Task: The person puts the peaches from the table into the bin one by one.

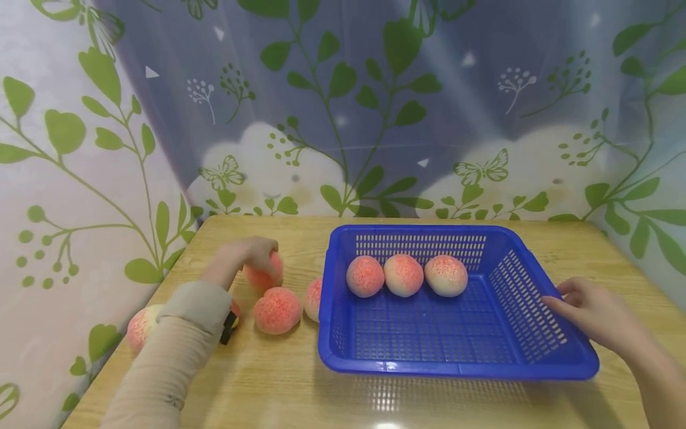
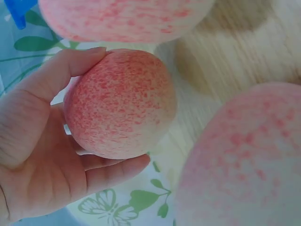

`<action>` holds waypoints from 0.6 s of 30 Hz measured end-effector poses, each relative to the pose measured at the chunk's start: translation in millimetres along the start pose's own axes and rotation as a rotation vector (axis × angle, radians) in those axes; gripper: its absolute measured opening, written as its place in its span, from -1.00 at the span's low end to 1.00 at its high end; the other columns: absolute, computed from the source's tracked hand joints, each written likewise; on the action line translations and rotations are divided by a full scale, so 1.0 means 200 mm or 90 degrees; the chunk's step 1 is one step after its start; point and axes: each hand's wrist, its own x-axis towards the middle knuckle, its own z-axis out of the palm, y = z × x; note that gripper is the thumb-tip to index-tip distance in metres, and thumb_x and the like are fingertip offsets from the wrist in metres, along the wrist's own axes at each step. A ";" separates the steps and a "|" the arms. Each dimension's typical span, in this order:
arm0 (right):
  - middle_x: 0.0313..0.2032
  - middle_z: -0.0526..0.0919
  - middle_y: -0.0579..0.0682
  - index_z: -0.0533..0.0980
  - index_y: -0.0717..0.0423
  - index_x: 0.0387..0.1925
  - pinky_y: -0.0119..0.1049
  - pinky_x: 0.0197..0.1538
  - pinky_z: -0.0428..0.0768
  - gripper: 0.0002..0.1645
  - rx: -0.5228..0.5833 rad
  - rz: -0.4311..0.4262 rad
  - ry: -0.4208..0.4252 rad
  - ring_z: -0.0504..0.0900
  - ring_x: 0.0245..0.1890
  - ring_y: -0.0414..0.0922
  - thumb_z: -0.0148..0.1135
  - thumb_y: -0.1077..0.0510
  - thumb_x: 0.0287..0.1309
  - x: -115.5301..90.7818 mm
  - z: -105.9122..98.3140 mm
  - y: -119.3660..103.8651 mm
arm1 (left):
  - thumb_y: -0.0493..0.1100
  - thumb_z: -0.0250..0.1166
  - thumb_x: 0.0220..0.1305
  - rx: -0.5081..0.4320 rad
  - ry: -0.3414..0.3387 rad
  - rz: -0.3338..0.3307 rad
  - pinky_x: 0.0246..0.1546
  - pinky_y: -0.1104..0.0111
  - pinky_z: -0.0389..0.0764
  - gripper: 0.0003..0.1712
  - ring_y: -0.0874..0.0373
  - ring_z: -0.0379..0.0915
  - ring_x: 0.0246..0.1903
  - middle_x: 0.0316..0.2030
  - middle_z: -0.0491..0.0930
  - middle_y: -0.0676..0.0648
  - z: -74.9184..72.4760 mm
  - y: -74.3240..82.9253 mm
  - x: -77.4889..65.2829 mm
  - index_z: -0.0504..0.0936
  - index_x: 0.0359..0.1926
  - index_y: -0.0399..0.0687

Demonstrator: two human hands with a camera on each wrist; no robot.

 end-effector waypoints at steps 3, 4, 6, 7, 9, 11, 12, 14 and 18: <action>-0.38 0.59 0.30 0.35 0.56 -0.12 0.07 -0.32 0.49 -0.33 0.002 -0.003 0.001 0.56 -0.32 0.23 0.09 -0.09 0.24 0.00 0.00 0.00 | -0.03 0.32 -0.03 0.001 0.025 0.021 -0.37 0.11 0.53 -0.22 -0.13 0.38 -0.04 0.08 0.37 -0.30 -0.02 0.00 -0.01 0.32 0.21 -0.26; -0.39 0.59 0.29 0.35 0.56 -0.12 0.07 -0.33 0.49 -0.34 0.002 -0.004 0.003 0.56 -0.33 0.21 0.09 -0.09 0.24 0.00 0.00 0.00 | -0.04 0.31 -0.03 0.005 0.037 0.035 -0.35 0.12 0.52 -0.24 -0.11 0.39 -0.07 0.05 0.39 -0.28 -0.03 0.00 -0.01 0.33 0.20 -0.26; -0.40 0.60 0.28 0.35 0.56 -0.13 0.07 -0.33 0.49 -0.34 0.001 -0.005 0.005 0.57 -0.34 0.20 0.09 -0.08 0.24 0.00 0.00 0.00 | -0.08 0.29 -0.03 0.007 0.060 0.055 -0.29 0.12 0.50 -0.28 -0.11 0.36 -0.07 0.01 0.40 -0.26 -0.05 0.00 -0.02 0.35 0.18 -0.24; -0.40 0.60 0.28 0.35 0.57 -0.14 0.07 -0.33 0.49 -0.34 0.002 -0.006 0.006 0.57 -0.34 0.20 0.10 -0.08 0.24 0.00 0.00 0.00 | -0.08 0.28 -0.02 0.008 0.073 0.064 -0.26 0.10 0.48 -0.28 -0.12 0.34 -0.03 0.03 0.39 -0.26 -0.05 0.00 -0.02 0.34 0.19 -0.24; -0.40 0.60 0.28 0.35 0.57 -0.14 0.07 -0.33 0.49 -0.34 0.002 -0.007 0.007 0.57 -0.34 0.20 0.10 -0.08 0.24 0.00 0.00 0.00 | -0.11 0.26 -0.03 0.011 0.097 0.082 -0.20 0.09 0.44 -0.30 -0.13 0.30 -0.02 0.02 0.39 -0.25 -0.06 0.00 -0.02 0.35 0.18 -0.25; -0.40 0.60 0.28 0.35 0.57 -0.14 0.07 -0.34 0.50 -0.34 0.001 -0.007 0.006 0.57 -0.35 0.20 0.09 -0.08 0.24 0.00 0.00 0.00 | -0.11 0.26 -0.01 0.013 0.118 0.093 -0.13 0.03 0.40 -0.32 -0.18 0.26 0.05 0.06 0.37 -0.28 -0.07 0.01 -0.02 0.35 0.18 -0.24; -0.41 0.60 0.28 0.35 0.57 -0.14 0.06 -0.34 0.50 -0.34 0.000 -0.007 0.007 0.57 -0.35 0.20 0.10 -0.08 0.24 0.00 0.00 0.00 | -0.10 0.26 0.01 0.014 0.127 0.095 -0.10 0.02 0.39 -0.31 -0.19 0.24 0.09 0.10 0.35 -0.29 -0.08 0.01 -0.02 0.34 0.19 -0.24; -0.40 0.59 0.30 0.34 0.56 -0.13 0.06 -0.34 0.50 -0.34 -0.001 -0.004 0.003 0.56 -0.34 0.21 0.09 -0.09 0.24 0.00 0.00 0.00 | -0.10 0.27 0.01 0.011 0.144 0.101 -0.13 0.02 0.41 -0.31 -0.19 0.26 0.05 0.10 0.33 -0.32 -0.08 0.01 -0.02 0.34 0.18 -0.24; -0.37 0.59 0.33 0.34 0.56 -0.12 0.07 -0.33 0.50 -0.32 -0.005 0.003 -0.004 0.56 -0.32 0.24 0.07 -0.10 0.25 0.00 0.00 0.00 | -0.09 0.29 -0.01 0.000 0.165 0.110 -0.19 0.07 0.43 -0.26 -0.16 0.29 0.00 0.13 0.27 -0.35 -0.10 0.03 -0.03 0.31 0.22 -0.23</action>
